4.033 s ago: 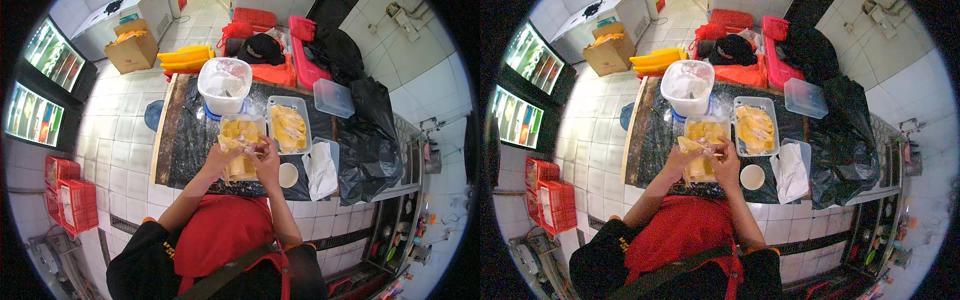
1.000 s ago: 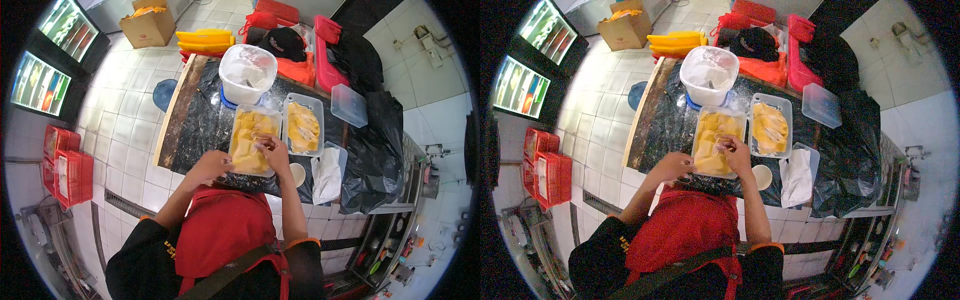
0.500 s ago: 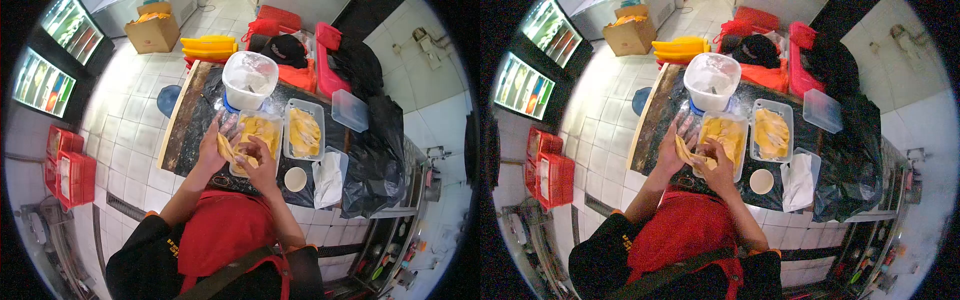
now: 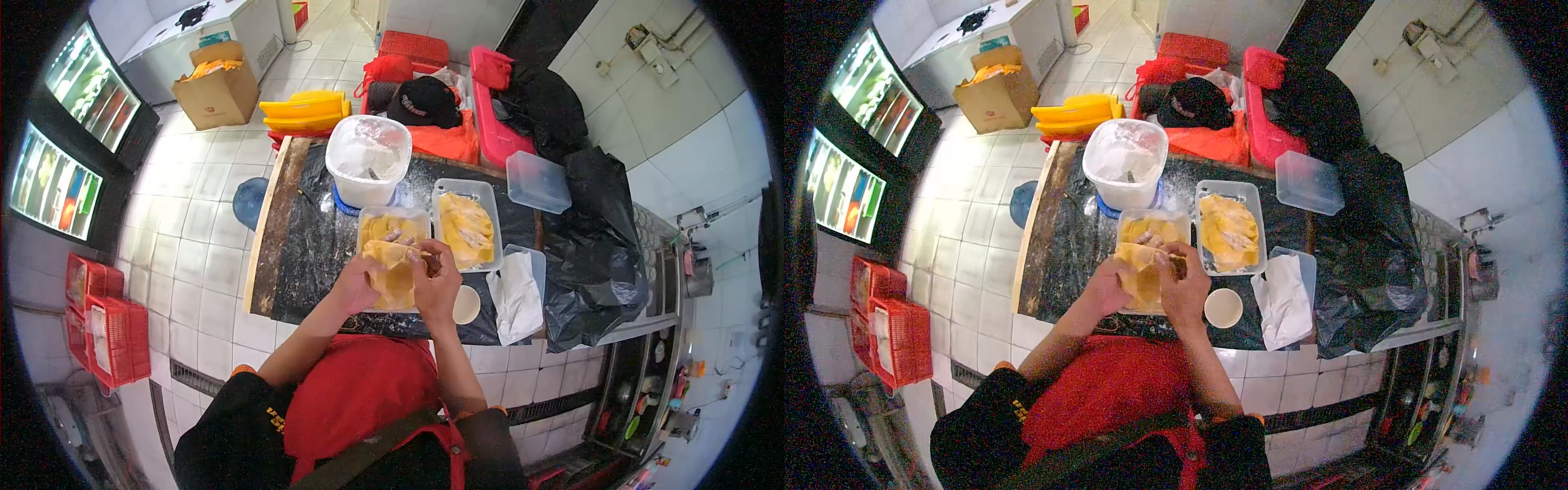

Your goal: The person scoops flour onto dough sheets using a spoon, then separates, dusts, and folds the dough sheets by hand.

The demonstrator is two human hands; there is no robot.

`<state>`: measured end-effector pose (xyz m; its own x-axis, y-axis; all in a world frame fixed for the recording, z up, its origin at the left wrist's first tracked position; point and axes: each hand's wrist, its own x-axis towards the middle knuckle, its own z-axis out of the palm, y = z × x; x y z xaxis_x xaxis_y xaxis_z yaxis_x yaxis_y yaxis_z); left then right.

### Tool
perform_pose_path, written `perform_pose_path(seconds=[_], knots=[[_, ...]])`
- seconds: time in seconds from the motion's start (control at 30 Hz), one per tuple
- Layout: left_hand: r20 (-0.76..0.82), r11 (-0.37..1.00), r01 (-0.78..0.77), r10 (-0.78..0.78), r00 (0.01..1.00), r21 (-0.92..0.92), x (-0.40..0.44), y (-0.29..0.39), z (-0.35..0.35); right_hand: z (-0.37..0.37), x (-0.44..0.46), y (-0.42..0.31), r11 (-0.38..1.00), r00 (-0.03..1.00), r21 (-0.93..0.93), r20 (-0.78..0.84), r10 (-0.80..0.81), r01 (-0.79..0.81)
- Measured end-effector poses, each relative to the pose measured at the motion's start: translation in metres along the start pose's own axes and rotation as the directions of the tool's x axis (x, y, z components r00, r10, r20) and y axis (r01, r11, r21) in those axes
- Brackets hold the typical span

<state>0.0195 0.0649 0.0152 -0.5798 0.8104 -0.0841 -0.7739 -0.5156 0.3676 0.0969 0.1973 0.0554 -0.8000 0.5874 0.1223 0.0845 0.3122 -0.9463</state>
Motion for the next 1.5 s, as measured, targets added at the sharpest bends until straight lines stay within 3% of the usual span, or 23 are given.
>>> perform_pose_path(seconds=[0.03, 0.07, 0.13, 0.17, 0.23, 0.43, 0.57, 0.67, 0.77, 0.83, 0.87, 0.93, 0.97, 1.03, 1.07, 1.13, 1.27, 1.37, 1.47, 1.5], knots=[[0.012, 0.999, 0.025, -0.024, 1.0, -0.04, 0.0, 0.002, 0.0, -0.002, -0.001, -0.003, 0.993, 0.995, 0.056, 0.01, 0.1, -0.1], [0.008, 0.999, 0.023, -0.023, 1.0, -0.042, 0.0, 0.003, 0.0, -0.002, 0.001, -0.001, 0.993, 0.995, 0.055, 0.014, 0.102, -0.103], [0.024, 0.989, 0.065, -0.062, 0.998, -0.131, -0.003, 0.01, 0.006, -0.002, 0.005, 0.002, 0.923, 0.931, -0.223, -0.118, -0.346, 0.315], [0.026, 0.984, 0.077, -0.073, 0.997, -0.16, -0.004, 0.013, 0.009, -0.004, 0.004, 0.001, 0.925, 0.933, -0.218, -0.113, -0.342, 0.312], [0.043, 0.98, 0.077, -0.07, 0.997, -0.181, -0.004, 0.016, 0.016, -0.01, 0.002, -0.008, 0.795, 0.901, -0.444, 0.072, -0.428, 0.413], [0.017, 0.99, 0.069, -0.067, 0.998, -0.125, -0.007, 0.018, 0.021, -0.007, 0.004, 0.0, 0.845, 0.893, -0.289, 0.173, -0.416, 0.45], [0.066, 0.99, 0.096, -0.09, 0.994, -0.101, -0.008, 0.018, 0.009, -0.003, 0.005, -0.004, 0.825, 0.878, -0.309, 0.096, -0.468, 0.473], [0.086, 0.996, 0.036, -0.029, 0.996, -0.084, -0.006, 0.017, 0.01, -0.005, 0.001, 0.001, 0.849, 0.911, -0.33, 0.147, -0.386, 0.413], [0.046, 0.998, -0.016, 0.018, 0.999, -0.056, -0.005, 0.014, 0.017, -0.003, 0.0, 0.003, 0.765, 0.834, -0.336, 0.173, -0.523, 0.55], [-0.01, 0.998, -0.048, 0.047, 0.999, -0.035, -0.004, 0.011, 0.017, 0.0, -0.002, 0.004, 0.879, 0.919, -0.282, 0.035, -0.392, 0.385], [-0.01, 0.998, -0.049, 0.048, 0.999, -0.035, -0.004, 0.009, 0.015, 0.0, -0.002, 0.004, 0.879, 0.919, -0.281, 0.036, -0.392, 0.386], [-0.04, 0.994, -0.067, 0.071, 0.997, 0.085, -0.004, 0.002, 0.006, -0.001, -0.002, 0.004, 0.959, 0.979, -0.198, 0.037, -0.199, 0.203], [-0.04, 0.994, -0.067, 0.071, 0.997, 0.085, -0.003, -0.002, 0.002, -0.002, -0.001, 0.001, 0.959, 0.979, -0.199, 0.037, -0.199, 0.203], [0.029, 0.881, -0.12, 0.12, 0.992, 0.457, -0.003, -0.007, -0.002, -0.008, 0.0, -0.012, 0.995, 0.991, -0.097, 0.132, -0.015, 0.028], [0.028, 0.882, -0.117, 0.117, 0.993, 0.456, -0.003, -0.007, -0.004, -0.012, 0.0, -0.016, 0.995, 0.991, -0.098, 0.131, -0.013, 0.026], [-0.023, 0.991, -0.02, 0.023, 0.999, 0.129, -0.003, -0.004, -0.006, -0.019, 0.002, -0.02, 0.985, 0.96, -0.124, 0.238, 0.144, -0.116], [-0.07, 0.992, -0.048, 0.056, 0.996, 0.115, -0.003, -0.006, 0.001, -0.018, -0.002, -0.015, 0.984, 0.97, -0.175, 0.232, 0.076, -0.035], [-0.111, 0.985, -0.062, 0.08, 0.991, 0.162, -0.002, -0.008, 0.006, -0.016, -0.002, -0.022, 0.97, 0.911, -0.178, 0.348, 0.221, -0.167], [-0.127, 0.995, 0.006, 0.007, 0.992, 0.101, -0.007, -0.003, 0.001, -0.015, -0.004, -0.024, 0.966, 0.874, -0.114, 0.413, 0.258, -0.232], [-0.087, 0.994, 0.012, -0.003, 0.996, 0.112, -0.007, -0.001, -0.004, -0.013, -0.004, -0.017, 0.949, 0.86, 0.069, 0.447, 0.246, -0.307]])
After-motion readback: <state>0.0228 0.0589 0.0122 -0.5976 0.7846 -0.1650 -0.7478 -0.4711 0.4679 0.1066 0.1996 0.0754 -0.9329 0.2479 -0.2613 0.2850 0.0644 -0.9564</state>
